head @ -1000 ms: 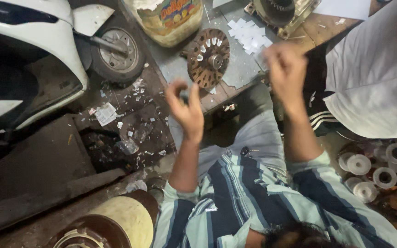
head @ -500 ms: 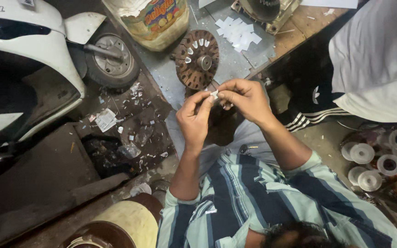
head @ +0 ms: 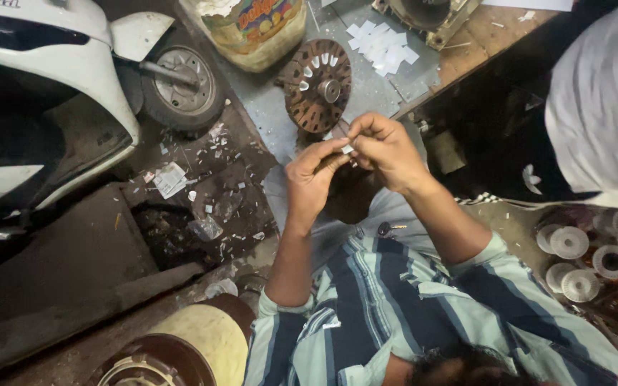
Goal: The person sits on the floor and repeatedly picks up small white plastic pieces from a table, inserting them into the slots of a circular metal rotor. They handle the rotor and pieces by hand, occasionally adjusting the rotor's position.
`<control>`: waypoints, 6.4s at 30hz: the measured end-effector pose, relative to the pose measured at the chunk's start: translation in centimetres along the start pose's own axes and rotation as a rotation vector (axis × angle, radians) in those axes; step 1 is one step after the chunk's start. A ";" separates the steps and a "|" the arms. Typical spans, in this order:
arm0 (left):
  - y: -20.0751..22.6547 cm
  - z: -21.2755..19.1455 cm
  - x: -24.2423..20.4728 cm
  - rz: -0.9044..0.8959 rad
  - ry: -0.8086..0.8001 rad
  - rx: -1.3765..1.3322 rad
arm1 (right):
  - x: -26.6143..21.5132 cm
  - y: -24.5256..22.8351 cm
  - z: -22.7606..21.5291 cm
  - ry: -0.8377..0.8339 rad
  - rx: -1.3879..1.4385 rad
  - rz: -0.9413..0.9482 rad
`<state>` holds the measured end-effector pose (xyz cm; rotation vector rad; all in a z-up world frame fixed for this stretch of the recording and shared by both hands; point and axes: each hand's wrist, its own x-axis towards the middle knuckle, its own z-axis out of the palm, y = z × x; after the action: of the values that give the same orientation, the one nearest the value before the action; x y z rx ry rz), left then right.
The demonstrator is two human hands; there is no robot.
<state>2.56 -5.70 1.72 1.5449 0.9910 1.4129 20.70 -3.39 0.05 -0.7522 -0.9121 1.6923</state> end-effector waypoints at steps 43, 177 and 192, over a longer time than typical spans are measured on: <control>-6.0 -2.6 6.7 -0.068 0.067 -0.356 | 8.1 -10.8 7.6 -0.186 -1.497 -0.881; -5.4 -3.3 6.6 -0.166 0.047 -0.545 | 9.1 -10.0 6.1 -0.085 -1.526 -0.728; -4.6 -2.9 6.6 -0.140 0.047 -0.562 | 8.3 -9.6 6.2 -0.036 -1.347 -0.672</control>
<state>-0.06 2.31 0.02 1.0138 0.6356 1.4717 17.93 5.01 11.07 -1.0532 -2.0602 0.3307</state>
